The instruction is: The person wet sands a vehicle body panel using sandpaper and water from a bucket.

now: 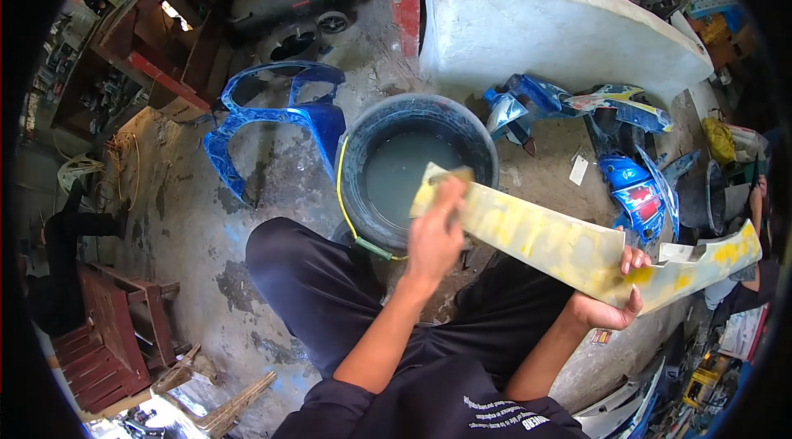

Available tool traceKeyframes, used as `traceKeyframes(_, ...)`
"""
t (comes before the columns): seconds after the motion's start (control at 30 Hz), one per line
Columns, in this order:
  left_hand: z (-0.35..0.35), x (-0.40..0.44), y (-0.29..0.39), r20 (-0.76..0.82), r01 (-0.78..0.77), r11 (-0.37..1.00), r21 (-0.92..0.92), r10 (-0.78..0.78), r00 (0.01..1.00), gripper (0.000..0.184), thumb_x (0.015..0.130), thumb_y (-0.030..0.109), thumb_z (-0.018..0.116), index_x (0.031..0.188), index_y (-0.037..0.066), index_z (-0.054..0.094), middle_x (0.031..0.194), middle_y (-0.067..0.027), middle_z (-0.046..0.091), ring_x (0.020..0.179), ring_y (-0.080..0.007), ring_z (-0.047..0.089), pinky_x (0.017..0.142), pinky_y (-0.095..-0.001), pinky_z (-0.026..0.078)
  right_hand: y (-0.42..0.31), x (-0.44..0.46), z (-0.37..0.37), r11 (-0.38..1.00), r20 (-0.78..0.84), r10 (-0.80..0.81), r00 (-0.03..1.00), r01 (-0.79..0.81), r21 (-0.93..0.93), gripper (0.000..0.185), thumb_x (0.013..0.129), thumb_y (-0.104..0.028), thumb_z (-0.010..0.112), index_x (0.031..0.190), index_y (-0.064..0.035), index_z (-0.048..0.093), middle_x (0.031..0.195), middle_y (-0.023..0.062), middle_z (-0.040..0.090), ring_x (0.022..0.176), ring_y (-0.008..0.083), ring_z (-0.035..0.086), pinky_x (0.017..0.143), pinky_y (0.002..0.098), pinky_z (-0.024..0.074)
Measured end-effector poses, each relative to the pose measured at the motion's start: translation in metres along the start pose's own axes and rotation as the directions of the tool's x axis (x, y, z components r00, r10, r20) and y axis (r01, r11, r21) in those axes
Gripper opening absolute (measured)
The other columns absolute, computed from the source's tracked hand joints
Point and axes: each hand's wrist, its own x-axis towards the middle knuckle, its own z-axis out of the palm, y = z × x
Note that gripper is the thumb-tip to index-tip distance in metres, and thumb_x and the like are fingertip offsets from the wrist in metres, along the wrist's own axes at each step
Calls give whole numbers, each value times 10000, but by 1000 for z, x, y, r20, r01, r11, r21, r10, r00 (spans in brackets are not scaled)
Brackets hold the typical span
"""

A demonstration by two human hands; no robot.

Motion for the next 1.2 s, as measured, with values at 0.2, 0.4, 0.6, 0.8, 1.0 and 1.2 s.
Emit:
traceKeyframes(0.2, 4, -2, 2, -70, 17, 995, 94, -10, 997, 537, 869, -53, 612, 1395, 58, 628, 1433, -184, 591, 1390, -318, 516, 1141, -424, 455, -2, 0, -1, 1000, -34, -5, 999, 6, 26, 492, 755, -194, 634, 1196, -42, 476, 1031, 67, 494, 947, 194, 520, 1270, 540, 198)
traceKeyframes(0.4, -6, 18, -16, -270, 210, 973, 101, -176, 947, 376, 955, 11, 622, 1329, 0, 660, 1368, -243, 627, 1368, -359, 538, 1150, -416, 440, 0, -3, 3, 997, -10, 31, 999, -30, 70, 491, 751, -195, 627, 1193, -41, 479, 1032, 69, 496, 954, 197, 518, 1264, 534, 208)
traceKeyframes(0.6, 2, -6, 8, -34, 20, 999, 43, -19, 999, 377, 946, 28, 634, 1321, 19, 668, 1376, -231, 622, 1346, -352, 559, 1125, -412, 463, -1, 0, -1, 999, 9, 8, 1000, -9, 36, 490, 756, -207, 626, 1194, -43, 479, 1037, 66, 501, 940, 189, 526, 1270, 546, 194)
traceKeyframes(0.8, -2, 4, -6, -98, 105, 987, 123, -93, 991, 515, 879, -47, 627, 1384, 51, 632, 1425, -235, 579, 1372, -349, 529, 1147, -425, 445, -1, -1, 0, 999, 4, 25, 1000, -25, 43, 476, 765, -208, 621, 1189, -46, 478, 1023, 61, 500, 934, 186, 527, 1277, 566, 175)
traceKeyframes(1.0, -7, -1, 0, -135, 131, 991, 39, -125, 983, 346, 991, 67, 621, 1328, 4, 664, 1355, -247, 632, 1324, -342, 580, 1121, -409, 467, 3, -3, 4, 999, -3, 16, 1000, -16, 33, 463, 768, -203, 617, 1182, -49, 479, 1024, 61, 503, 932, 183, 523, 1278, 572, 172)
traceKeyframes(1.2, 5, -19, 21, 44, -76, 995, 72, 73, 996, 471, 867, -34, 645, 1330, 50, 662, 1393, -199, 615, 1308, -349, 582, 1082, -430, 510, 0, 1, 2, 999, -40, -4, 999, 5, 40, 468, 768, -206, 619, 1184, -45, 477, 1023, 61, 501, 934, 186, 522, 1276, 568, 176)
